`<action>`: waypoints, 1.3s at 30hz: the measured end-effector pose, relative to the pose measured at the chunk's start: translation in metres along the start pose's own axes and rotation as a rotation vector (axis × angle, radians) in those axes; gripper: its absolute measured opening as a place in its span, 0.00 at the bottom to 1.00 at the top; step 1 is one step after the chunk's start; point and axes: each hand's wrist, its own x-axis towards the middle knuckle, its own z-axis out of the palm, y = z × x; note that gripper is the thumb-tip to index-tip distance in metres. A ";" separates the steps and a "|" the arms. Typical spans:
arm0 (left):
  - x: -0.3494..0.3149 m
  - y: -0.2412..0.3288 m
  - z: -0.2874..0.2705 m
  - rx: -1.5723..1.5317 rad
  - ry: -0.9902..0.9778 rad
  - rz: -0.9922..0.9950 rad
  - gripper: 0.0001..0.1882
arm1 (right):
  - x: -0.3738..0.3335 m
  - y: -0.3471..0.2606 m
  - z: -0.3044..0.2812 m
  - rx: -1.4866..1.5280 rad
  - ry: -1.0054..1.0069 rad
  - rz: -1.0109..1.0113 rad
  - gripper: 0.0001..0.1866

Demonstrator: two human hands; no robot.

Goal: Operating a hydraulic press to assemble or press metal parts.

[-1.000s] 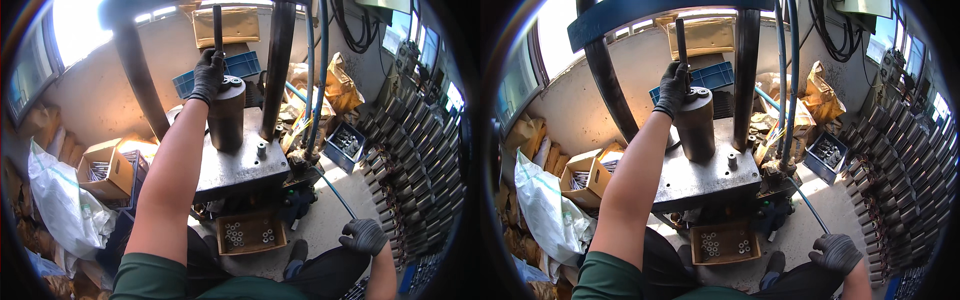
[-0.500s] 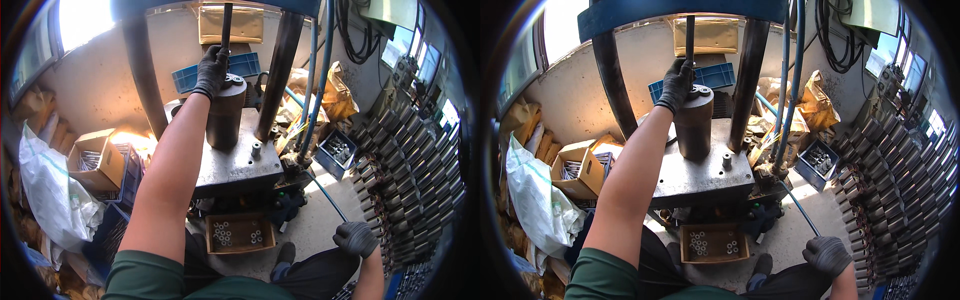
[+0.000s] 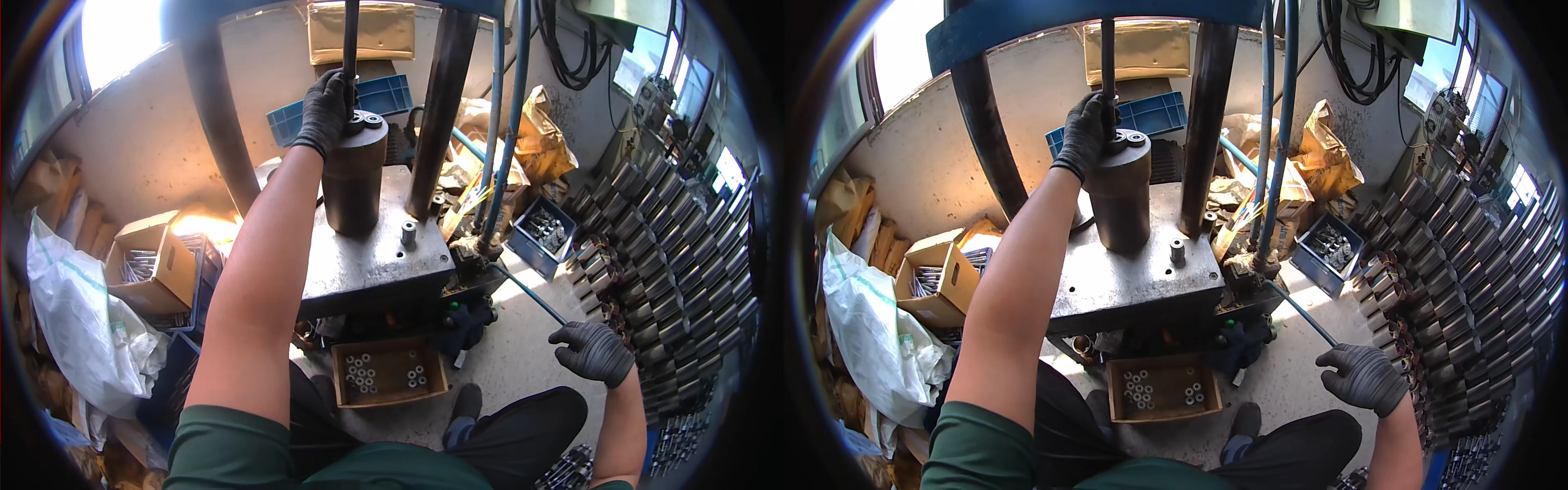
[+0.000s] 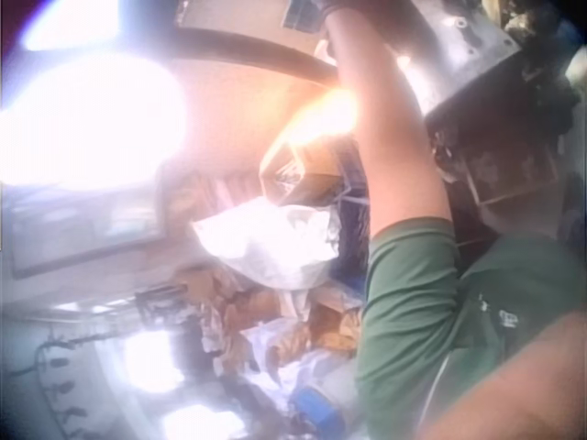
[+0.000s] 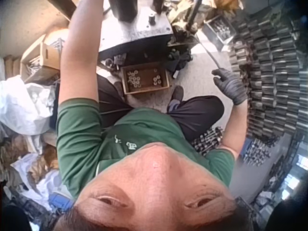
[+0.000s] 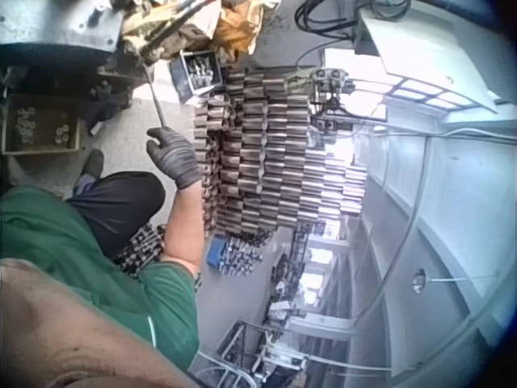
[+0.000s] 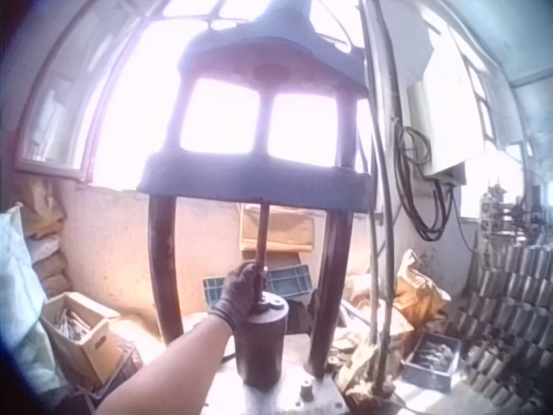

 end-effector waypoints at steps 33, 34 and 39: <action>0.008 -0.011 -0.013 -0.006 -0.010 -0.027 0.14 | 0.004 0.009 0.002 0.035 -0.072 -0.025 0.13; 0.008 -0.012 -0.013 -0.017 -0.015 -0.038 0.14 | 0.003 0.009 0.001 0.070 -0.038 -0.012 0.13; 0.007 -0.011 -0.012 -0.015 -0.012 -0.025 0.14 | 0.004 0.007 0.001 -0.156 -0.288 -0.064 0.13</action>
